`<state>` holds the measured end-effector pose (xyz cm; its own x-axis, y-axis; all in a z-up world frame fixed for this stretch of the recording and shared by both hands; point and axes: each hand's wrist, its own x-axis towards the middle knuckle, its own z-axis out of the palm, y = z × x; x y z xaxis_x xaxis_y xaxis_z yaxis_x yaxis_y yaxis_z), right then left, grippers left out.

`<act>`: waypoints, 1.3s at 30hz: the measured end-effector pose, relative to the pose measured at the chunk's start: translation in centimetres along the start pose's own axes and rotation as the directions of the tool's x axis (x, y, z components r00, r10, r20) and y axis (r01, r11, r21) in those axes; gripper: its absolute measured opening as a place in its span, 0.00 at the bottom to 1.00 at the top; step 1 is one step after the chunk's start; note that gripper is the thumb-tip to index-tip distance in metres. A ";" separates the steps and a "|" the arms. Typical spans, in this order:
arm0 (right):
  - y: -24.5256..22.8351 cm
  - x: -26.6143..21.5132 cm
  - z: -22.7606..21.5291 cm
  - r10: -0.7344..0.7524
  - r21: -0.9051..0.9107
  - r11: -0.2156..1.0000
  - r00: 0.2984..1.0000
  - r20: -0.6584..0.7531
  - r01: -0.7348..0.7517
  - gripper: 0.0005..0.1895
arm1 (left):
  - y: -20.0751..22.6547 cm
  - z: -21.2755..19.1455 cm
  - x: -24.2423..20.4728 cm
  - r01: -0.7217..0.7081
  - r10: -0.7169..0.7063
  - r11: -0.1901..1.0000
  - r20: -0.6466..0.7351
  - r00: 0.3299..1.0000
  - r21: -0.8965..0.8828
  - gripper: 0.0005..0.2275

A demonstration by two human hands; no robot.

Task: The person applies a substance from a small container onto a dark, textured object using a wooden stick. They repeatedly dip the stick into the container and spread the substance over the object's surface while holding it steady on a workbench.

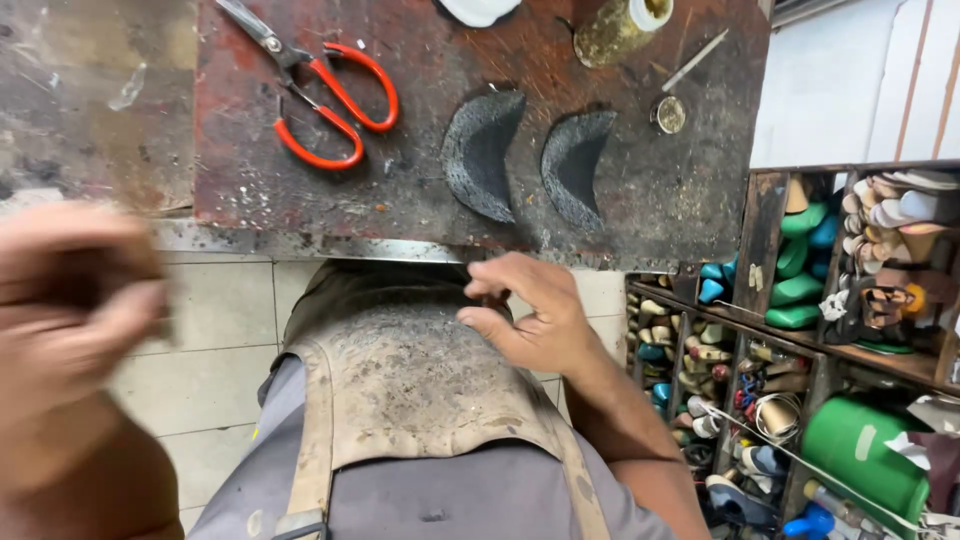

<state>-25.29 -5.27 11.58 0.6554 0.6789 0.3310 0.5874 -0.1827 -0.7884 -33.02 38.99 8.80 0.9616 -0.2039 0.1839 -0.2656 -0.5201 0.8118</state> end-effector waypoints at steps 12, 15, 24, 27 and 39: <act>2.5 -4.5 -7.7 0.237 0.537 0.835 0.960 -0.147 -0.123 0.11 | 15.2 20.9 15.0 -0.188 0.206 0.968 0.100 0.973 -0.164 0.09; 5.0 -6.6 -14.2 0.218 0.572 0.820 0.939 -0.266 -0.029 0.11 | 15.3 22.3 18.8 -0.186 0.187 0.982 0.017 0.982 -0.043 0.14; 11.9 -2.1 -26.9 -0.092 0.286 0.936 0.925 -0.369 0.207 0.13 | 11.0 30.0 32.6 -0.027 0.086 0.987 -0.386 0.919 0.157 0.36; 13.3 1.2 -28.0 -0.211 0.285 0.910 0.929 -0.304 0.300 0.12 | 9.0 31.8 33.9 0.073 -0.033 0.993 -0.395 0.918 0.088 0.34; 13.3 11.1 -26.1 -0.294 0.047 0.949 0.928 -0.228 0.312 0.14 | 7.3 32.2 33.6 0.063 -0.070 0.998 -0.396 0.915 -0.031 0.39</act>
<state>2.17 -18.73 18.33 0.5439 0.5215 0.6574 0.7398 0.0718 -0.6690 -4.87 1.68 3.05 0.9265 0.1787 0.3312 -0.2021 -0.5060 0.8385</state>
